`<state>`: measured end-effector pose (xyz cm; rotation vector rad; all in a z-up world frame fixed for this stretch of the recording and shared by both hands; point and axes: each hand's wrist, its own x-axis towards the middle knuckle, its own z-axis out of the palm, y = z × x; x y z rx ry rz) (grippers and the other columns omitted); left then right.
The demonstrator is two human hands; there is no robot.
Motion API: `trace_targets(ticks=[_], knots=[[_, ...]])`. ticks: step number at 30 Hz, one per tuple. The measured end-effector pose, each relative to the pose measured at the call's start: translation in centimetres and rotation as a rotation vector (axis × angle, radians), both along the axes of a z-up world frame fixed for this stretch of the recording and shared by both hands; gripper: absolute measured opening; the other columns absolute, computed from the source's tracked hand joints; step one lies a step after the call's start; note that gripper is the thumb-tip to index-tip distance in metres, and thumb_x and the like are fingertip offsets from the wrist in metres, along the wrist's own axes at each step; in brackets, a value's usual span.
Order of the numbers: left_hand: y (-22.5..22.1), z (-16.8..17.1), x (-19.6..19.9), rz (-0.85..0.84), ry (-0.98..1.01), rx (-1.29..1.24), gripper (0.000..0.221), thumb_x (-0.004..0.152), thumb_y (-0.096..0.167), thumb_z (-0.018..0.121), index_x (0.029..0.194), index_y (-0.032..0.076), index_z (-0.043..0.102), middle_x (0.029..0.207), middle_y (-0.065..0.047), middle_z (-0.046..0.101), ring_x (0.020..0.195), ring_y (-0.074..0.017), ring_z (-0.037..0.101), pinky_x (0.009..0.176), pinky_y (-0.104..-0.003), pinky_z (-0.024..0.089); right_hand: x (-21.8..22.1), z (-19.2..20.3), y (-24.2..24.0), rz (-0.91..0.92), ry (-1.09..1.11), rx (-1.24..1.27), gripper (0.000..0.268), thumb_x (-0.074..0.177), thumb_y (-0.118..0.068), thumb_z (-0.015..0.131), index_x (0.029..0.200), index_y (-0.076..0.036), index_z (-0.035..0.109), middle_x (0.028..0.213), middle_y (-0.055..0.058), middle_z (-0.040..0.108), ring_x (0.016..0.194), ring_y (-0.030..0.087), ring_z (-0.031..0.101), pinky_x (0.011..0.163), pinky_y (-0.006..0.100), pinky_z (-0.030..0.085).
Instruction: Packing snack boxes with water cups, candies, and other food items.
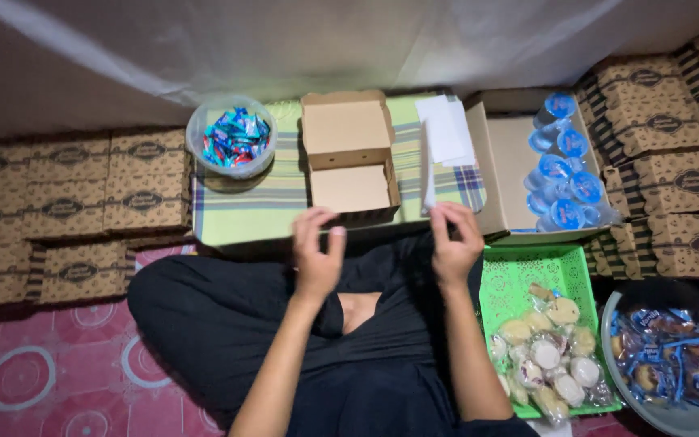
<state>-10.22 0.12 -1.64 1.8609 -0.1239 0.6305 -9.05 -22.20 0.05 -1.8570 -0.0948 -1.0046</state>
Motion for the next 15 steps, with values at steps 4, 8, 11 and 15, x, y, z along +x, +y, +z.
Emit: trace_targets(ticks=[4,8,11,15], knots=[[-2.5,3.9,-1.6,-0.263,0.093,-0.127,0.019,0.098,0.019,0.067,0.114,0.009,0.071,0.114,-0.009,0.068,0.109,-0.0306,0.066,0.096,-0.042,0.052,-2.6,1.3,3.1,0.117,0.003,0.006,0.006,0.091,0.001,0.081,0.095,0.0,0.078,0.094,0.016,0.074,0.089,0.031,0.073,0.086,0.04,0.056],[-3.7,3.7,-2.0,-0.314,0.161,-0.27,0.019,0.098,0.024,0.071,0.111,0.01,0.071,0.105,-0.006,0.07,0.098,-0.0224,0.07,0.086,-0.035,0.056,-3.6,1.2,5.1,0.206,0.018,0.027,0.007,0.088,0.001,0.082,0.094,-0.001,0.079,0.093,0.015,0.076,0.087,0.031,0.074,0.084,0.04,0.057],[-4.1,2.4,-2.0,-0.284,0.193,-0.365,0.014,0.097,0.02,0.072,0.104,0.008,0.071,0.098,-0.005,0.07,0.094,-0.0175,0.07,0.085,-0.033,0.057,-4.0,1.3,6.1,0.247,0.045,0.068,0.007,0.088,0.0,0.082,0.094,-0.002,0.079,0.092,0.015,0.076,0.086,0.029,0.074,0.082,0.039,0.057],[-3.5,3.1,-2.4,-0.313,0.212,-0.493,0.011,0.1,0.014,0.069,0.093,0.005,0.067,0.088,-0.004,0.063,0.086,-0.0097,0.058,0.083,-0.031,0.053,-4.4,1.4,7.2,0.313,0.115,0.207,0.003,0.091,-0.001,0.079,0.094,0.001,0.078,0.091,0.016,0.075,0.086,0.027,0.072,0.081,0.037,0.055]])
